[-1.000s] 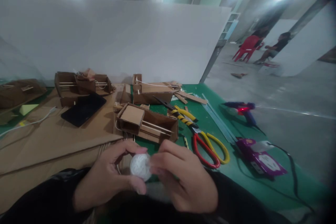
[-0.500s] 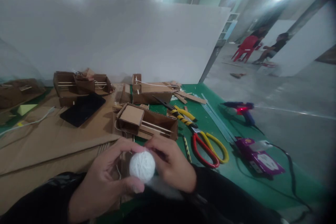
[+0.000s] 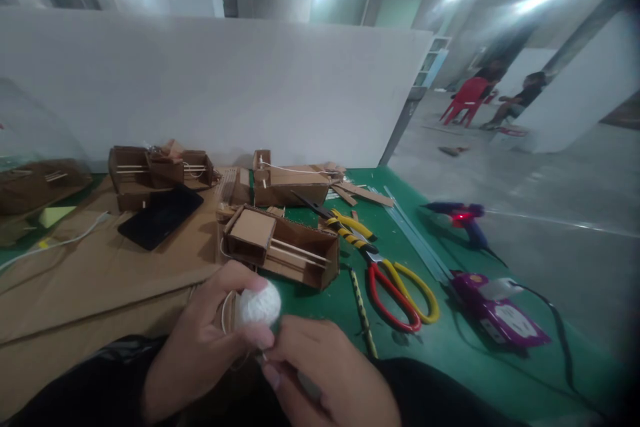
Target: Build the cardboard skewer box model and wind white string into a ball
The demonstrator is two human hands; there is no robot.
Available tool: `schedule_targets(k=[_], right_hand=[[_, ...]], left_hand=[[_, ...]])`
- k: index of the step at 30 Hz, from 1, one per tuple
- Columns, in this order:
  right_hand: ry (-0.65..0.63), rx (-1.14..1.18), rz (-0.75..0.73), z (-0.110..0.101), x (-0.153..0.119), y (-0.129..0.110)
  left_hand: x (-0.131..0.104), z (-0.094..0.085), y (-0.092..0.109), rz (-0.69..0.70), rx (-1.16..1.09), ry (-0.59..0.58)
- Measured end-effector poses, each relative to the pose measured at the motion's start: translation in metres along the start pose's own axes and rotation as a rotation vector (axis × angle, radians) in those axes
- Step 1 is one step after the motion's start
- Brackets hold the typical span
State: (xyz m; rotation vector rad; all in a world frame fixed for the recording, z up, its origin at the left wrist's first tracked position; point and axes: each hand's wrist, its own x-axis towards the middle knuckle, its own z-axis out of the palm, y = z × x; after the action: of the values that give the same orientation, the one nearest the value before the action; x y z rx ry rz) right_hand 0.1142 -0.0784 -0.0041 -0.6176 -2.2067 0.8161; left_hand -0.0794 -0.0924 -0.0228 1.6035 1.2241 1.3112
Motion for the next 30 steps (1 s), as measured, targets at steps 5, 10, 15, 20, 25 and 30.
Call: schedule_targets(k=[5, 10, 15, 20, 25, 30], right_hand=[[0.034, -0.032, -0.132, -0.016, 0.007, -0.003], [0.14, -0.146, -0.214, -0.027, 0.017, 0.004], [0.212, -0.138, -0.27, -0.029, 0.021, 0.019], [0.217, -0.037, -0.201, -0.033, 0.028, 0.027], [0.204, 0.05, -0.09, -0.028, 0.033, 0.038], [0.14, 0.093, -0.035, -0.011, 0.028, 0.046]], left_hand=[[0.004, 0.0, 0.001, 0.108, -0.11, -0.061], [0.002, 0.003, -0.001, 0.066, -0.255, -0.087], [0.0, 0.001, 0.006, -0.017, -0.175, -0.143], [-0.004, -0.002, 0.007, -0.1, -0.065, -0.126], [-0.011, -0.002, 0.008, 0.071, 0.13, -0.185], [-0.012, 0.003, 0.01, 0.107, 0.27, -0.162]])
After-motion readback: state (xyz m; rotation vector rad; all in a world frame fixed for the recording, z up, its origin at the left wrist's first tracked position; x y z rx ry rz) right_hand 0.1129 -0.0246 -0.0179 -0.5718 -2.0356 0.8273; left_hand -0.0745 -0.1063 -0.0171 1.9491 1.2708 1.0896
